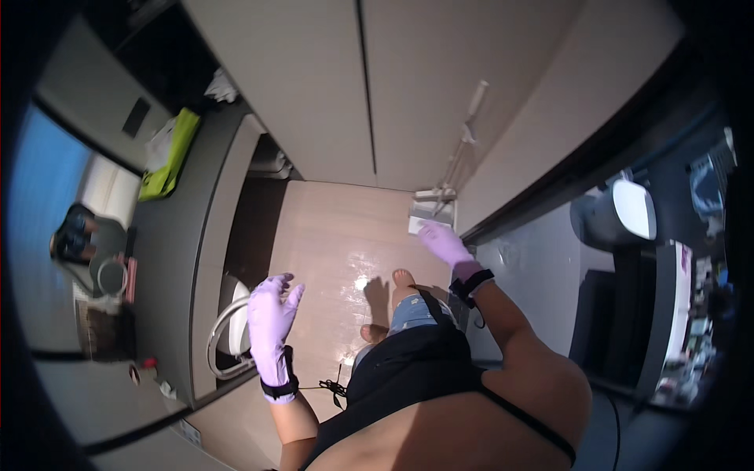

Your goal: Cleaning the bathroom floor, wiping the sink area, and organizing laundry.

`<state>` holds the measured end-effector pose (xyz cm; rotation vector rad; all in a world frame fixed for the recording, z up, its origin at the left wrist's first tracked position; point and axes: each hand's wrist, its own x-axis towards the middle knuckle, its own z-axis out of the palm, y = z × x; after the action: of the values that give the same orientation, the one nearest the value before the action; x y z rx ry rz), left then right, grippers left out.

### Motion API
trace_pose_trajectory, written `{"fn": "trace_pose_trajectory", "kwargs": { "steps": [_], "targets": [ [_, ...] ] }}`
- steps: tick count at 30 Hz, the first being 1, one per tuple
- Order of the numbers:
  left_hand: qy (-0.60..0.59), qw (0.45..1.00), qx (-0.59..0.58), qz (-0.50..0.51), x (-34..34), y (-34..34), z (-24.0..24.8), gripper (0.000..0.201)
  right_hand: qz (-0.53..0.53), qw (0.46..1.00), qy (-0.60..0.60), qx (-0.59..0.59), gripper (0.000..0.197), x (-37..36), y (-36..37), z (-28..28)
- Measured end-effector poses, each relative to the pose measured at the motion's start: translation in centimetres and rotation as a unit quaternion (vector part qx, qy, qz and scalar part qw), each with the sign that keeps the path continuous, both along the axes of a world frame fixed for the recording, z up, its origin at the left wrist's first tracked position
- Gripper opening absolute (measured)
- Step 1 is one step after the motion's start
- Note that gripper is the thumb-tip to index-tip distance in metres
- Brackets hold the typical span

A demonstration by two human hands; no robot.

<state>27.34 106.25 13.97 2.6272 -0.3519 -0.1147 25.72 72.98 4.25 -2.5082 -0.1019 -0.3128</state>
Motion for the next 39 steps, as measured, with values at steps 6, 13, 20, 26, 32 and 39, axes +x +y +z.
{"fn": "trace_pose_trajectory", "kwargs": {
  "steps": [6, 13, 20, 26, 32, 39],
  "targets": [
    [0.073, 0.98, -0.009, -0.186, 7.3, -13.5, -4.6, 0.03, -0.194, 0.978, 0.017, 0.078, 0.043, 2.9, -14.3, -3.4],
    [0.214, 0.947, -0.062, -0.232, 16.8, -32.7, -12.6, 0.055, -0.339, 0.927, 0.01, 0.159, 0.047, 13.2, -25.7, -5.8],
    [0.235, 0.953, -0.051, -0.184, 21.3, -49.2, -17.2, 0.092, -0.456, 0.864, 0.014, 0.213, 0.051, 17.9, -30.5, -8.3],
    [0.28, 0.937, -0.152, -0.142, 21.8, -53.7, -18.5, 0.072, -0.462, 0.87, 0.153, 0.077, 0.047, 19.9, -29.6, -3.6],
    [0.299, 0.935, -0.166, -0.091, 20.0, -51.5, -23.4, 0.056, -0.45, 0.881, 0.126, 0.076, 0.041, 18.9, -27.5, -5.2],
    [0.318, 0.918, -0.228, -0.058, 14.8, -36.0, -20.7, 0.053, -0.451, 0.877, 0.123, 0.114, 0.038, 11.2, -25.1, -4.1]
  ]
}}
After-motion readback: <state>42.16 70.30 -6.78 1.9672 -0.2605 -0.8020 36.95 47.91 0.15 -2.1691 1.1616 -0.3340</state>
